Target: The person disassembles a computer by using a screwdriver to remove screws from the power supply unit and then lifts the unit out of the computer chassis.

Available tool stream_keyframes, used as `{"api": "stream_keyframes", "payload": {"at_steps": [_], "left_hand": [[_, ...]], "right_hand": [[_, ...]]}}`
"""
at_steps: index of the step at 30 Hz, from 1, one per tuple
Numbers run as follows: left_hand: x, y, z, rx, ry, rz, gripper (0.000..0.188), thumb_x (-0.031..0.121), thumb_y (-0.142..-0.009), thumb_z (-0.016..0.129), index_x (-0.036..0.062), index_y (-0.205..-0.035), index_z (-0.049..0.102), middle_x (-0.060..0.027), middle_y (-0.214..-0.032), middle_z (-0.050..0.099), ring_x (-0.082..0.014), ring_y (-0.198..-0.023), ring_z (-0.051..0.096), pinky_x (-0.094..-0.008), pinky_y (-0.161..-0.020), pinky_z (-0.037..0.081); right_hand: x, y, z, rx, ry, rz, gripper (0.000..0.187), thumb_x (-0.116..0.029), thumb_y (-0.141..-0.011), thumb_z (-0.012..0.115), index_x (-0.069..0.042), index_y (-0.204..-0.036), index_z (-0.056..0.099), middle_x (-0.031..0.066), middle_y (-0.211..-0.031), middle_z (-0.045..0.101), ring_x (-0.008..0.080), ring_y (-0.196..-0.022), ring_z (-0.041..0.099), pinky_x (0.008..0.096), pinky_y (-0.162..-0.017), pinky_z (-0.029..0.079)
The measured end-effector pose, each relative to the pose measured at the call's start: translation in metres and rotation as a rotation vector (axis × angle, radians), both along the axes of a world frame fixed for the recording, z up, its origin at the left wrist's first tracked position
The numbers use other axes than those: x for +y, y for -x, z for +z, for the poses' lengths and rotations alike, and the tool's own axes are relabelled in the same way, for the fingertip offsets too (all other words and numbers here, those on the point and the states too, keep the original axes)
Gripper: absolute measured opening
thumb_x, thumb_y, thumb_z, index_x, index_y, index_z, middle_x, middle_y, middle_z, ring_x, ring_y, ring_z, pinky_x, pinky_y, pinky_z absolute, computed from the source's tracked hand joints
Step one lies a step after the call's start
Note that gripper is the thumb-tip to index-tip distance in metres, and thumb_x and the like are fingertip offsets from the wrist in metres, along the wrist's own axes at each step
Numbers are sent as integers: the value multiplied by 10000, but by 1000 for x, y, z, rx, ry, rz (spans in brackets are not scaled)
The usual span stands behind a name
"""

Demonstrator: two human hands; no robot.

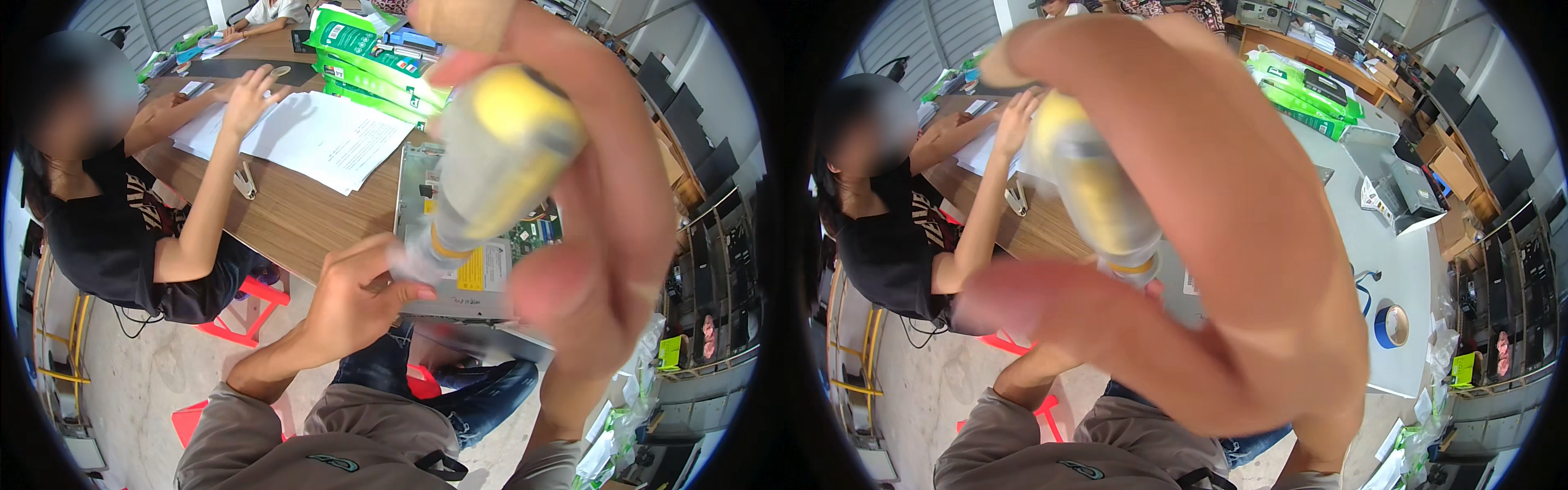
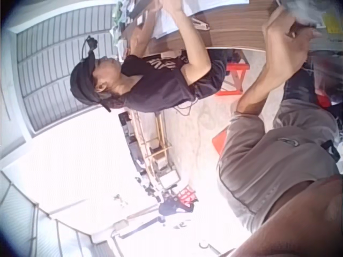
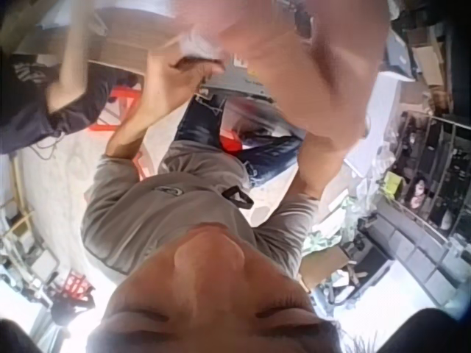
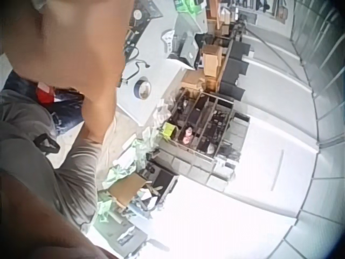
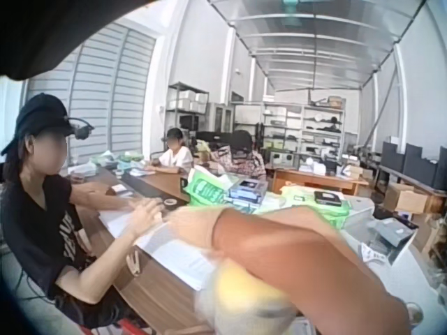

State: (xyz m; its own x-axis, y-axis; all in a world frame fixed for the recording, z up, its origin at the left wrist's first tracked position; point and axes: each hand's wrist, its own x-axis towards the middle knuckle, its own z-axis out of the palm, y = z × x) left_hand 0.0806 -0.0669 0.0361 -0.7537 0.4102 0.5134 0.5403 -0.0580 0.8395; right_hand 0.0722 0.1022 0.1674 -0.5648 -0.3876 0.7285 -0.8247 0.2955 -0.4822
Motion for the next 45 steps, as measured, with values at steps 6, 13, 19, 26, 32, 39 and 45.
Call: {"api": "stream_keyframes", "payload": {"at_steps": [6, 13, 19, 26, 32, 39, 45], "left_hand": [[-8, 12, 4, -20, 148, -212, 183, -125, -898, 591, -23, -1024, 678, -148, -951, 725, -204, -842, 713, -306, -743, 558], [-5, 0, 5, -135, -34, -43, 141, -116, -866, 670, -33, -979, 654, -123, -1040, 714, -163, -878, 699, -298, -771, 554], [-11, 18, 11, -10, 74, -254, 161, -112, -855, 676, -33, -995, 684, -118, -955, 696, -181, -901, 690, -311, -785, 540], [-11, 13, 3, 221, 276, 32, 243, -140, -858, 575, -12, -1030, 691, -142, -975, 700, -220, -958, 680, -342, -811, 526], [-12, 17, 12, -182, 145, -186, 221, -140, -878, 551, -12, -1011, 672, -109, -1020, 704, -186, -932, 675, -315, -796, 520], [-6, 6, 5, -297, 69, -126, 184, -113, -883, 621, -23, -1041, 650, -108, -1007, 702, -174, -907, 690, -308, -803, 529], [-16, 19, -2, 103, 80, -239, 441, -168, -854, 591, 9, -1258, 589, -116, -1053, 717, -175, -1014, 686, -291, -852, 526]], "right_hand": [[24, -11, -3, 24, -25, 37, 494, -131, -901, 688, 40, -1331, 516, 204, -1192, 618, 304, -963, 673, 386, -845, 524], [8, -20, -12, 66, -71, 78, 486, -134, -897, 694, 38, -1320, 527, 199, -1169, 622, 303, -942, 670, 382, -826, 523], [42, -13, -3, 90, -113, 94, 479, -137, -893, 699, 36, -1310, 536, 195, -1149, 625, 303, -925, 666, 378, -810, 521], [19, -7, -8, 129, -149, 153, 472, -140, -889, 705, 34, -1299, 547, 190, -1125, 628, 303, -905, 663, 374, -791, 519], [42, -12, -6, 135, -191, 172, 465, -143, -886, 710, 32, -1289, 556, 185, -1105, 631, 302, -888, 660, 370, -775, 517], [41, -20, -3, 145, -226, 219, 458, -146, -882, 716, 30, -1278, 567, 180, -1082, 635, 302, -868, 656, 365, -756, 515], [24, -4, -3, 163, -255, 261, 451, -148, -878, 721, 28, -1268, 576, 176, -1061, 638, 301, -850, 653, 362, -740, 514]]}}
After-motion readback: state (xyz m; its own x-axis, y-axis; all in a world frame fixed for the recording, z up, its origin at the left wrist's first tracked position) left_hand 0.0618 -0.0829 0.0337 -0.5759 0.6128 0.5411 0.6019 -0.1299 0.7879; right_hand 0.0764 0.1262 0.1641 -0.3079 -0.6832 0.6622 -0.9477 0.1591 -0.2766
